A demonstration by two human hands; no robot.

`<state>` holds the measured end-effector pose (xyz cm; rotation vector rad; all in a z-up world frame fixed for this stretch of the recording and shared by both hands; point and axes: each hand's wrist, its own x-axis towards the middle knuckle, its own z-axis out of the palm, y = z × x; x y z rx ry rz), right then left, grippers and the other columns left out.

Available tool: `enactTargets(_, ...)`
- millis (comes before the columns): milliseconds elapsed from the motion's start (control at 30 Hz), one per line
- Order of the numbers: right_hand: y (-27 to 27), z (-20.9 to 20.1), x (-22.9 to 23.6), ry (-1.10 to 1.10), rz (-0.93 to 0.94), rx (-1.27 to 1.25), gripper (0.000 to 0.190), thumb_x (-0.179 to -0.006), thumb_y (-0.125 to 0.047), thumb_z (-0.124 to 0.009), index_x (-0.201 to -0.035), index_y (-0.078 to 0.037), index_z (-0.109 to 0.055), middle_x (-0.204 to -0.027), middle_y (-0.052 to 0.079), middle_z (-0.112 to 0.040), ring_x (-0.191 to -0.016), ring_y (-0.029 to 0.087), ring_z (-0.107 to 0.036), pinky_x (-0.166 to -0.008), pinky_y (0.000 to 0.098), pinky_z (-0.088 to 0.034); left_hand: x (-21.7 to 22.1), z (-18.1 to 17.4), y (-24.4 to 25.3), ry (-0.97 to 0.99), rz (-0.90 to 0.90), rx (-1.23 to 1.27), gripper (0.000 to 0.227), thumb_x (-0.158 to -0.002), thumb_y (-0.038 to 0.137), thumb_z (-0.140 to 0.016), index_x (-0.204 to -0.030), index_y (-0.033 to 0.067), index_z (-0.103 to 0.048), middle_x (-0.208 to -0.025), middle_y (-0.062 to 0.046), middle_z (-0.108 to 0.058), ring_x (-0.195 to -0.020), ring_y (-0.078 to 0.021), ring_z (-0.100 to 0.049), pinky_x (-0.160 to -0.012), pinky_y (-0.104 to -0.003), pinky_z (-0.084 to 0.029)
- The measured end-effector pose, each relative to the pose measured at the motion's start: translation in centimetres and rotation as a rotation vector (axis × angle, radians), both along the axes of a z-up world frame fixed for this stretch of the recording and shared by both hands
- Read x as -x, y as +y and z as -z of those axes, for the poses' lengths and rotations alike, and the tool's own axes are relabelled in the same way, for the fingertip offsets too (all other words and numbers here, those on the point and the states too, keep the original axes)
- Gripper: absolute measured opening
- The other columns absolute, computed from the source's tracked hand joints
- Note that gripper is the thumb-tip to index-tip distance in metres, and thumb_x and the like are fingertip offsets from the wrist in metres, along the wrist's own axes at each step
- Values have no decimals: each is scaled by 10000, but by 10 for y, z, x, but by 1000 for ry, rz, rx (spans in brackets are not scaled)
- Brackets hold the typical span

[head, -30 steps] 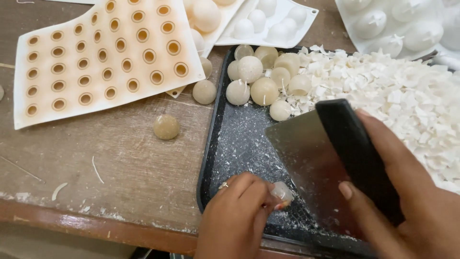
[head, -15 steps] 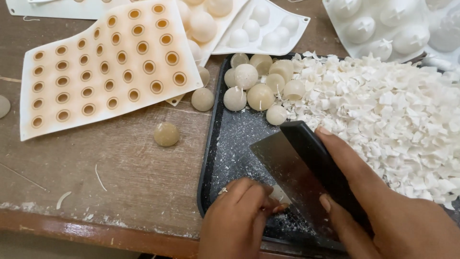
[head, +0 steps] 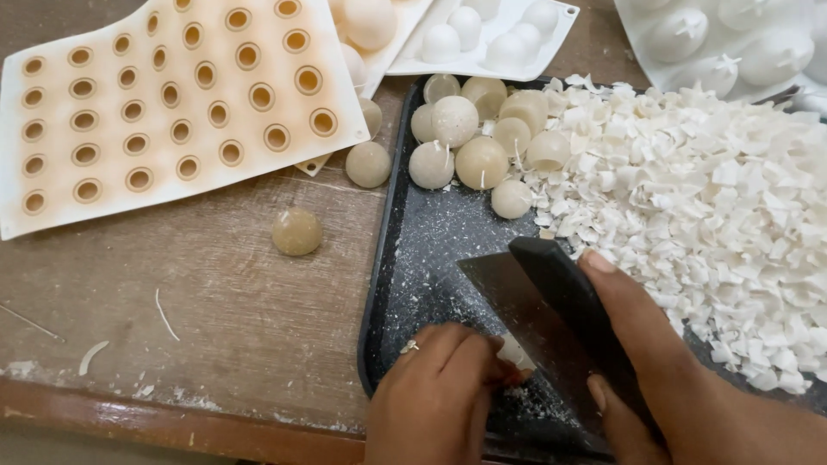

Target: The recorder uses a metal bench scraper to remove excess wax and clean spherical wax pieces on a tray filled with wax shavings.

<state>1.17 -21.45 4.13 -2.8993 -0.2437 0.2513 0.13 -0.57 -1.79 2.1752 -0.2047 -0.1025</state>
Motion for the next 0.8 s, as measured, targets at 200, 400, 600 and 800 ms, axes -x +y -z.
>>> enactTargets(200, -4, 14, 4, -212, -254, -126, 856, -822, -209, -672, -1605, -111, -341, -1198, 217, -720, -1117, 312, -723, -932, 422, -556, 0, 0, 1, -129, -2, 4, 124, -789, 59, -713, -910, 77, -694, -924, -110, -680, -858, -327, -717, -702, -441, -566)
enactTargets(400, -8, 24, 10, -136, -119, -69, 823, -847, -158, -686, -1618, -180, -398, -1181, 159, -750, -1078, 231, -749, -924, 380, -555, 0, -1, 3, -81, 17, 79, 76, -857, 169, -749, -894, 121, -703, -883, -72, -654, -827, -285, -712, -674, -410, -553)
enactTargets(600, -38, 58, 11, 296, -91, 58, 812, -902, -274, -655, -1595, -297, -231, -1130, -5, -730, -911, 16, -752, -782, 214, -627, -2, -5, 0, -197, -41, 109, 94, -823, 156, -734, -865, 91, -681, -836, -68, -639, -781, -261, -703, -600, -376, -541)
enactTargets(800, -2, 25, -4, -35, -148, -151, 836, -833, -107, -705, -1615, -145, -410, -1141, 160, -756, -994, 179, -792, -830, 323, -588, -2, -2, 1, -164, -31, 24, 113, -834, 161, -761, -833, 82, -681, -813, -74, -628, -793, -257, -711, -631, -384, -568)
